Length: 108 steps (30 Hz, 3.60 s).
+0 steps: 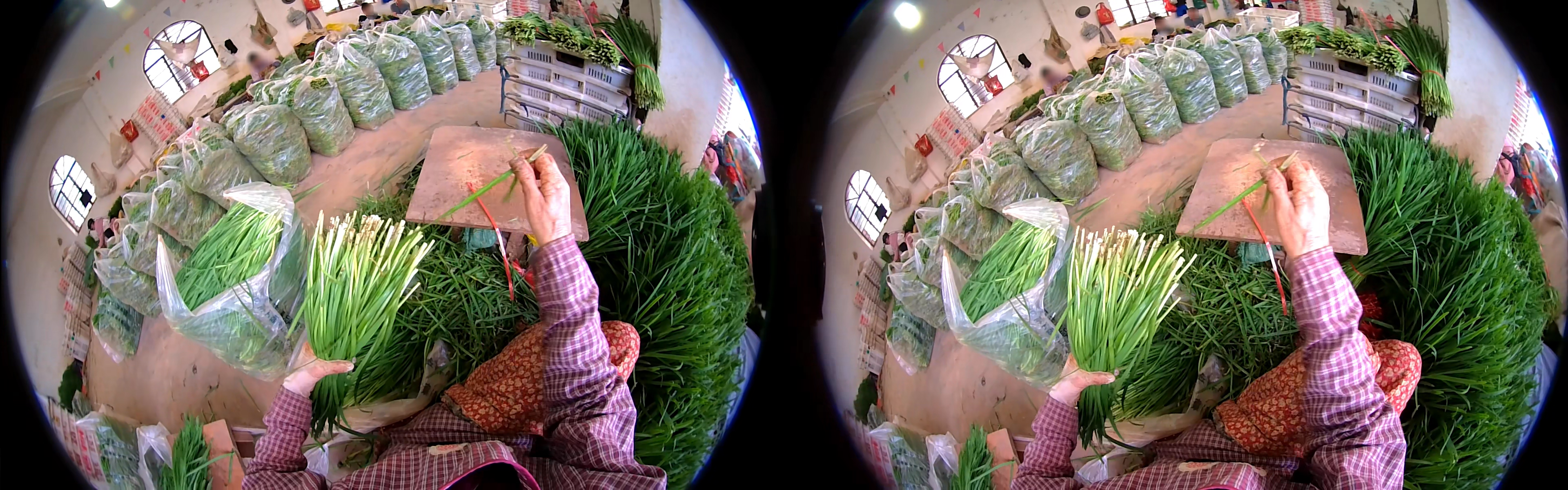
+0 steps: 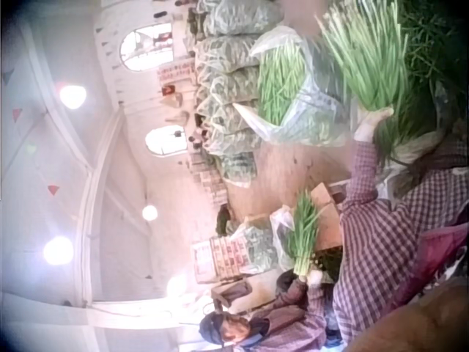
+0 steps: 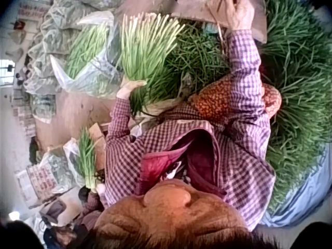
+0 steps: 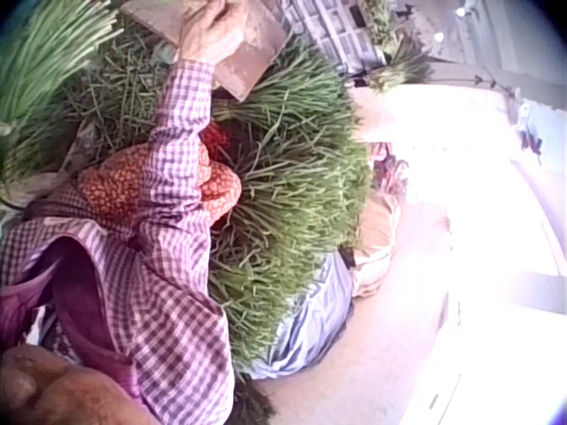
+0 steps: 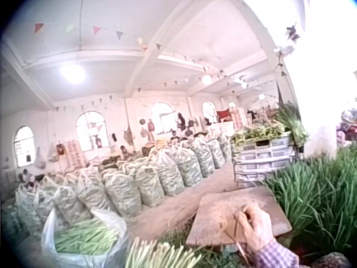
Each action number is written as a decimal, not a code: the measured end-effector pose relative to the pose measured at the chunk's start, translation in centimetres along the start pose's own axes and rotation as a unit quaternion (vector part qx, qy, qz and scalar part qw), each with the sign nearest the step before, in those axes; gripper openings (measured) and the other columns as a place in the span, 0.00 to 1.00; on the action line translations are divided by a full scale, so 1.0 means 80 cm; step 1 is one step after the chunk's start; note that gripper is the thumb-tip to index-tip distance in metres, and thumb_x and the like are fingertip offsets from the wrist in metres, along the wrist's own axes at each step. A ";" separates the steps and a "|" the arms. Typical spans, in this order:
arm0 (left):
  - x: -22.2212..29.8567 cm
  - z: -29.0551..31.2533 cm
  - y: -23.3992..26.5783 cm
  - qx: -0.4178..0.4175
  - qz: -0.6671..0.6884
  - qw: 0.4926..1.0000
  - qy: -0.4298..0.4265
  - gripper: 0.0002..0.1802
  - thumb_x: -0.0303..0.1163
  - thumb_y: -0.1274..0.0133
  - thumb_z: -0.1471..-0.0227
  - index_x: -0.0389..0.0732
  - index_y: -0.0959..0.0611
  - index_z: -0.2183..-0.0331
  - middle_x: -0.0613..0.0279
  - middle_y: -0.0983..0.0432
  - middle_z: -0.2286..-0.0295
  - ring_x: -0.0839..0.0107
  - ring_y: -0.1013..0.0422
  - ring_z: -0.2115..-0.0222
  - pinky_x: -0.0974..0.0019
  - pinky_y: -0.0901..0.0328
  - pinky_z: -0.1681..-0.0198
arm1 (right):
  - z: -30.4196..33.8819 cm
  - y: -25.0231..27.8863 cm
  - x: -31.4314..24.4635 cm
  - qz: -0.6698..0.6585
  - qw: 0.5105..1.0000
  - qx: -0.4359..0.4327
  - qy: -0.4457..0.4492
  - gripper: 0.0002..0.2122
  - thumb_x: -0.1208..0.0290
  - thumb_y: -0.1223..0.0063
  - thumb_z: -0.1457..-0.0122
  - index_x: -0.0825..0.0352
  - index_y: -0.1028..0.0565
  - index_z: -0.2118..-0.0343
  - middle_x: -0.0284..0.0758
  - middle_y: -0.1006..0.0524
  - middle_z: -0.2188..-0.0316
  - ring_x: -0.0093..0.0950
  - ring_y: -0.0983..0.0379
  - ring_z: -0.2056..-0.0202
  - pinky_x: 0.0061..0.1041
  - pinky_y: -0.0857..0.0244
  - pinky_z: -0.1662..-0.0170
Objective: The person cleans and sorts leeks by hand, ties them into bundles with red plastic strings, and places the finished bundles into large clear plastic bags.
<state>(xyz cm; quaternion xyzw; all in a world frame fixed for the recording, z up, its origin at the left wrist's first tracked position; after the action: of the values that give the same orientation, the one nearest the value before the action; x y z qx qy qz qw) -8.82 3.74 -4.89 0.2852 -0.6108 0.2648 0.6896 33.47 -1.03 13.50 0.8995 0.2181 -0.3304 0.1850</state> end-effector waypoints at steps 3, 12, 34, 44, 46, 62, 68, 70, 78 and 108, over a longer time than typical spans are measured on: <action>-0.043 0.001 0.017 -0.038 0.016 0.997 0.069 0.30 0.32 0.62 0.42 0.39 0.51 0.42 0.20 0.51 0.49 0.22 0.42 0.56 0.34 0.40 0.52 | 0.020 -0.033 0.017 -0.175 0.968 -0.125 -0.131 0.09 0.67 0.57 0.39 0.67 0.30 0.63 0.30 0.27 0.74 0.19 0.33 0.78 0.22 0.36 0.76; -0.030 -0.010 0.017 0.069 0.154 0.979 0.119 0.35 0.18 0.46 0.61 0.33 0.38 0.49 0.44 0.33 0.57 0.53 0.31 0.59 0.55 0.32 0.57 | 0.108 -0.130 -0.053 -0.165 0.926 -0.286 -0.186 0.14 0.62 0.51 0.44 0.70 0.28 0.64 0.38 0.27 0.79 0.24 0.33 0.79 0.25 0.38 0.73; -0.016 -0.012 0.011 0.130 0.164 0.972 0.109 0.43 0.12 0.35 0.73 0.36 0.36 0.52 0.54 0.31 0.57 0.62 0.28 0.59 0.57 0.28 0.58 | 0.104 -0.179 0.009 -0.166 0.840 -0.377 -0.353 0.18 0.55 0.43 0.52 0.69 0.21 0.70 0.36 0.25 0.79 0.27 0.31 0.75 0.28 0.36 0.66; -0.043 -0.008 0.012 0.009 0.148 0.987 0.057 0.31 0.36 0.58 0.42 0.38 0.51 0.43 0.27 0.49 0.48 0.25 0.41 0.54 0.33 0.38 0.55 | 0.077 -0.139 -0.012 -0.353 0.835 -0.238 -0.348 0.12 0.60 0.48 0.45 0.65 0.25 0.71 0.21 0.41 0.89 0.16 0.49 0.88 0.19 0.51 0.84; -0.010 -0.011 -0.005 -0.007 -0.017 0.999 0.026 0.34 0.42 0.59 0.42 0.36 0.51 0.42 0.26 0.50 0.47 0.25 0.43 0.53 0.31 0.41 0.53 | 0.055 -0.108 -0.027 -0.437 0.812 -0.220 -0.319 0.11 0.62 0.50 0.44 0.65 0.25 0.72 0.22 0.39 0.90 0.15 0.47 0.88 0.17 0.51 0.85; 0.023 -0.022 -0.004 0.115 0.100 0.987 0.047 0.34 0.13 0.38 0.67 0.32 0.31 0.55 0.54 0.27 0.60 0.63 0.27 0.61 0.61 0.28 0.58 | 0.120 -0.170 -0.056 -0.256 0.912 -0.309 -0.085 0.11 0.64 0.48 0.45 0.66 0.24 0.66 0.34 0.22 0.78 0.26 0.26 0.78 0.30 0.30 0.68; 0.020 -0.014 0.010 0.154 0.142 0.977 0.031 0.34 0.14 0.37 0.67 0.34 0.31 0.54 0.56 0.27 0.60 0.65 0.28 0.60 0.62 0.29 0.58 | 0.101 -0.128 -0.073 -0.351 0.876 -0.298 -0.144 0.09 0.65 0.47 0.44 0.65 0.22 0.68 0.28 0.25 0.81 0.18 0.35 0.84 0.21 0.39 0.82; 0.010 -0.021 0.013 0.156 0.131 0.978 0.030 0.34 0.14 0.37 0.66 0.33 0.31 0.54 0.56 0.27 0.59 0.66 0.28 0.60 0.62 0.29 0.57 | 0.107 -0.129 -0.093 -0.216 0.936 -0.274 -0.049 0.11 0.61 0.46 0.45 0.66 0.22 0.73 0.32 0.24 0.82 0.19 0.30 0.83 0.22 0.37 0.80; 0.032 -0.031 0.009 0.163 -0.106 0.980 -0.049 0.32 0.21 0.35 0.66 0.34 0.29 0.55 0.58 0.25 0.59 0.70 0.28 0.59 0.66 0.34 0.53 | 0.133 -0.174 -0.072 -0.173 0.903 -0.372 -0.128 0.12 0.62 0.50 0.45 0.67 0.25 0.76 0.30 0.32 0.89 0.22 0.38 0.88 0.24 0.43 0.84; 0.145 -0.034 0.006 0.268 -0.526 0.778 -0.214 0.51 0.29 0.38 0.75 0.57 0.35 0.43 0.59 0.24 0.70 0.59 0.27 0.72 0.62 0.31 0.67 | 0.144 -0.090 -0.091 -0.410 0.774 -0.399 -0.272 0.04 0.75 0.54 0.42 0.68 0.29 0.71 0.28 0.33 0.79 0.15 0.36 0.83 0.12 0.38 0.84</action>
<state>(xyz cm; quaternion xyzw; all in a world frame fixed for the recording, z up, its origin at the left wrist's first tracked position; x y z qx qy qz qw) -5.92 6.20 6.45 0.7848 -0.4021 -0.0538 0.4686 18.83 -2.46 8.84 0.4435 0.6188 -0.4891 0.4256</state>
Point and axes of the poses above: each hand's wrist, its own z-axis away from the middle knuckle, its own y-axis out of the back of the hand, x = y × z, the point moved 8 cm from there along -z, towards the middle knuckle
